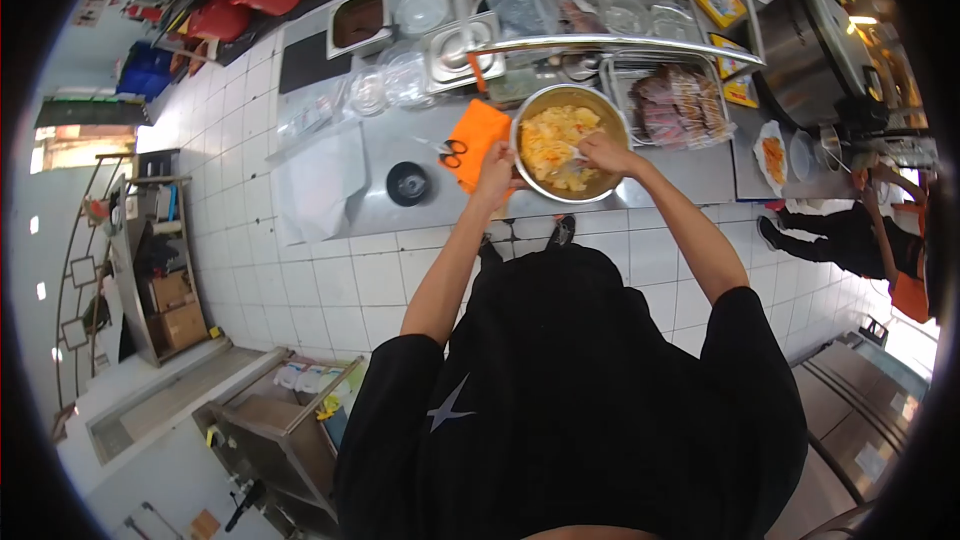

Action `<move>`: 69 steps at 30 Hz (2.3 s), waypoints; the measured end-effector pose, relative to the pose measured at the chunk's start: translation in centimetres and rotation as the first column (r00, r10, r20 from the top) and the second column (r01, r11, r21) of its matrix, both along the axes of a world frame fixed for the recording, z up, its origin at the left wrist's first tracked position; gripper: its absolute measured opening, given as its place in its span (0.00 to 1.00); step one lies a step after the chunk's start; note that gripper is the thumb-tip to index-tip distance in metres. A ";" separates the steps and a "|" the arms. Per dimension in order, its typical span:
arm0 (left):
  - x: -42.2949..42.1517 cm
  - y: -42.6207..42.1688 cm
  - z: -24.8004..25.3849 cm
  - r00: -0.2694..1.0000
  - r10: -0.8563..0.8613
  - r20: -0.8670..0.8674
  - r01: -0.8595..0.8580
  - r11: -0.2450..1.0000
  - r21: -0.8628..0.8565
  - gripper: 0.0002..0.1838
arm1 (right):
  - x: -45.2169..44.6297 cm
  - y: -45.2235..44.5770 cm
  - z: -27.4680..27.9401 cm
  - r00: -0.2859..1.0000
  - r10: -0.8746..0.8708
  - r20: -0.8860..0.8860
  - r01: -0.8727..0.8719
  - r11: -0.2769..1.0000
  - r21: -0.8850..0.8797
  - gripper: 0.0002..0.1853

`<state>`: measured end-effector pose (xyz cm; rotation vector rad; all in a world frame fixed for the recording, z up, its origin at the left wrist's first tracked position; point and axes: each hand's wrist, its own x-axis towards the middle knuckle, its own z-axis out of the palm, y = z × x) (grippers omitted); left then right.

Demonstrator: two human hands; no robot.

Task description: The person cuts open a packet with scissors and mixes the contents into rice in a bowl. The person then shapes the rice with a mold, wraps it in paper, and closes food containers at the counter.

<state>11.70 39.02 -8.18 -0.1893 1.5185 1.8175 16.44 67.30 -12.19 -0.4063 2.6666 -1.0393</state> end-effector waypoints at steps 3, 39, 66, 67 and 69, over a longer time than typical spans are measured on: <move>1.0 -3.6 1.7 0.987 -0.007 -0.159 0.000 0.999 -0.046 0.12 | 1.5 -1.6 4.2 0.958 -0.147 0.246 0.187 0.971 -0.149 0.18; -0.3 7.1 9.6 0.522 -0.438 -0.732 0.270 0.899 -0.345 0.69 | 8.5 -6.5 17.2 0.851 -0.496 -0.172 0.518 0.738 0.433 0.11; 0.5 4.7 4.8 0.640 -0.171 -0.749 0.199 0.979 -0.053 0.65 | 8.7 -5.4 18.4 0.701 -0.709 0.075 0.713 0.695 -0.089 0.17; 0.7 4.6 4.9 0.611 -0.201 -0.766 0.211 0.974 -0.088 0.65 | 8.7 -5.7 18.2 0.726 -0.685 0.069 0.686 0.728 0.008 0.18; 0.7 4.5 4.9 0.545 -0.261 -0.797 0.230 0.960 -0.158 0.65 | 8.4 -6.4 17.4 0.773 -0.631 0.066 0.609 0.767 0.200 0.19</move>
